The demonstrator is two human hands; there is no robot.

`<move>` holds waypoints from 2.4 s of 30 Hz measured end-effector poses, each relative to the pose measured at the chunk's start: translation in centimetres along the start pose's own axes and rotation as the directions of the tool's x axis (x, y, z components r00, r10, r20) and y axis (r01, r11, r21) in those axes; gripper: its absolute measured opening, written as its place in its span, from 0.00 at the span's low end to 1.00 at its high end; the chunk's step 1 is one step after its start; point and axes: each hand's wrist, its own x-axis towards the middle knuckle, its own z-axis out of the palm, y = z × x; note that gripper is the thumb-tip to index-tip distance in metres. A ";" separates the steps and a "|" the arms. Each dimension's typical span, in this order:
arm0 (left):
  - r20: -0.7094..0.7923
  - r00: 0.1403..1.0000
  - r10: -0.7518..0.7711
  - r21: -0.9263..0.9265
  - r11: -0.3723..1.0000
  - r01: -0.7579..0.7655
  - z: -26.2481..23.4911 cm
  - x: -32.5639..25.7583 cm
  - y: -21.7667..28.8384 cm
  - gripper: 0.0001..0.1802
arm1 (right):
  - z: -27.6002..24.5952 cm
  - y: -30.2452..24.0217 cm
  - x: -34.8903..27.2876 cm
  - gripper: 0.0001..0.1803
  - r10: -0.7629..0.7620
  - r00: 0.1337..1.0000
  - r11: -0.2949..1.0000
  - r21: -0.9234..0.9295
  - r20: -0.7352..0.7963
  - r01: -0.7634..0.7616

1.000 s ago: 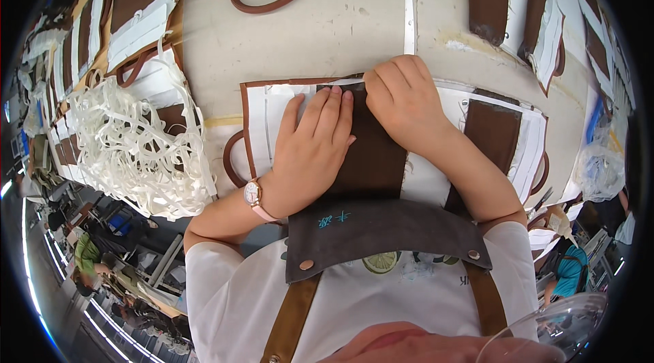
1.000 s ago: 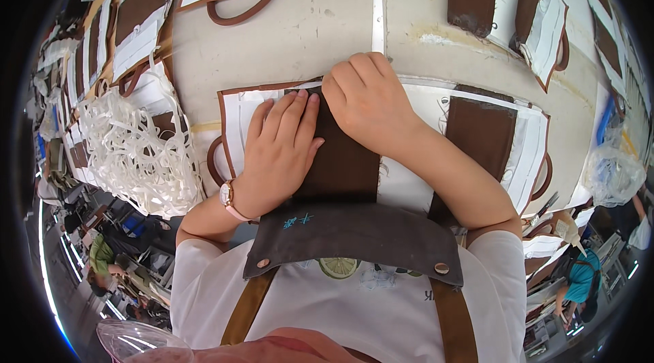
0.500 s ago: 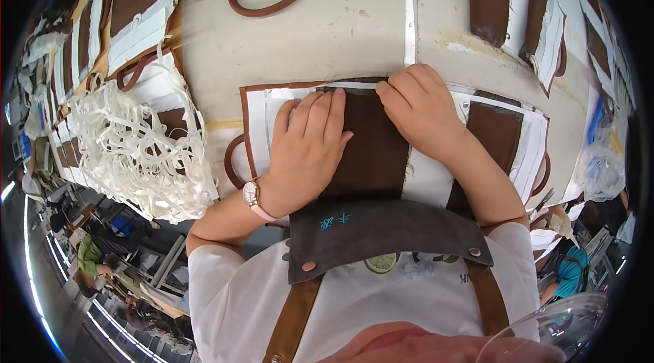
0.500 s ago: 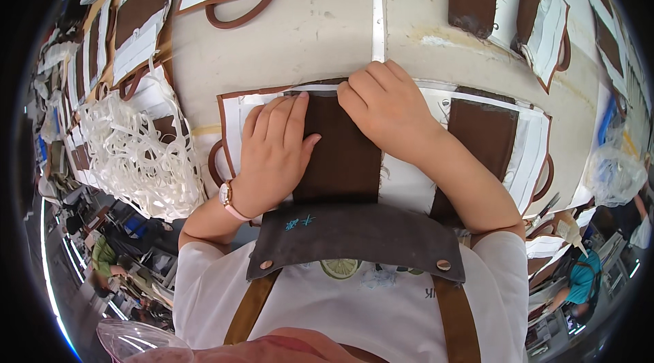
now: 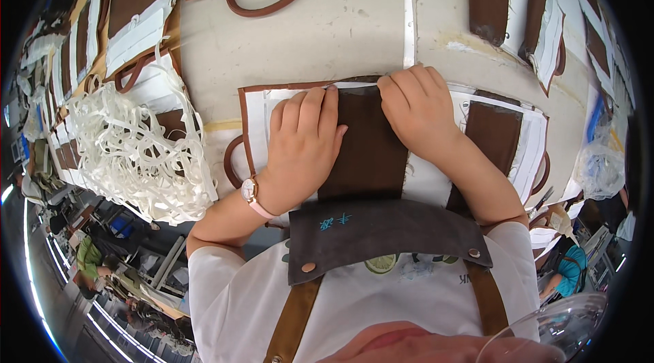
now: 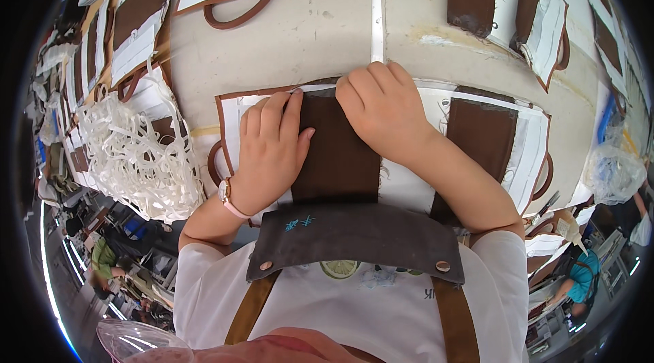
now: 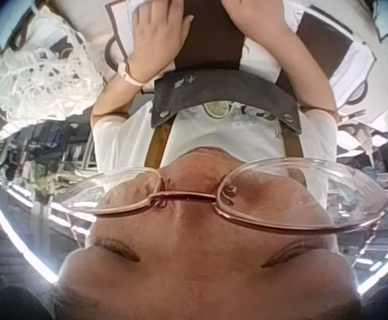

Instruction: The person assembles tote bags by hand in a factory setting. They measure and cut white elastic straps, then attach them to the top edges of brown and white fabric bags using a stapler. The process involves repeated measuring, cutting, and stapling actions on multiple bag units.

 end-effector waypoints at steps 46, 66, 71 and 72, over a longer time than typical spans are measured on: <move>0.066 0.997 0.036 0.165 0.985 -0.047 -0.4 0.2 0.6 0.31 | -1.4 -0.1 -2.3 0.19 0.010 0.996 0.995 0.102 0.083 -0.019; 0.124 0.991 0.046 0.164 0.984 -0.066 -1.2 1.2 0.7 0.32 | -1.7 -0.7 -3.2 0.21 0.094 0.988 0.993 0.065 0.121 -0.102; 0.137 0.990 0.046 0.146 0.987 -0.066 -1.4 1.5 0.8 0.31 | -1.9 -0.7 -2.9 0.21 0.098 0.987 0.994 0.042 0.128 -0.104; 0.131 0.990 0.047 0.151 0.986 -0.067 -1.4 1.4 0.8 0.31 | -2.0 -0.7 -2.8 0.21 0.096 0.986 0.994 0.033 0.134 -0.102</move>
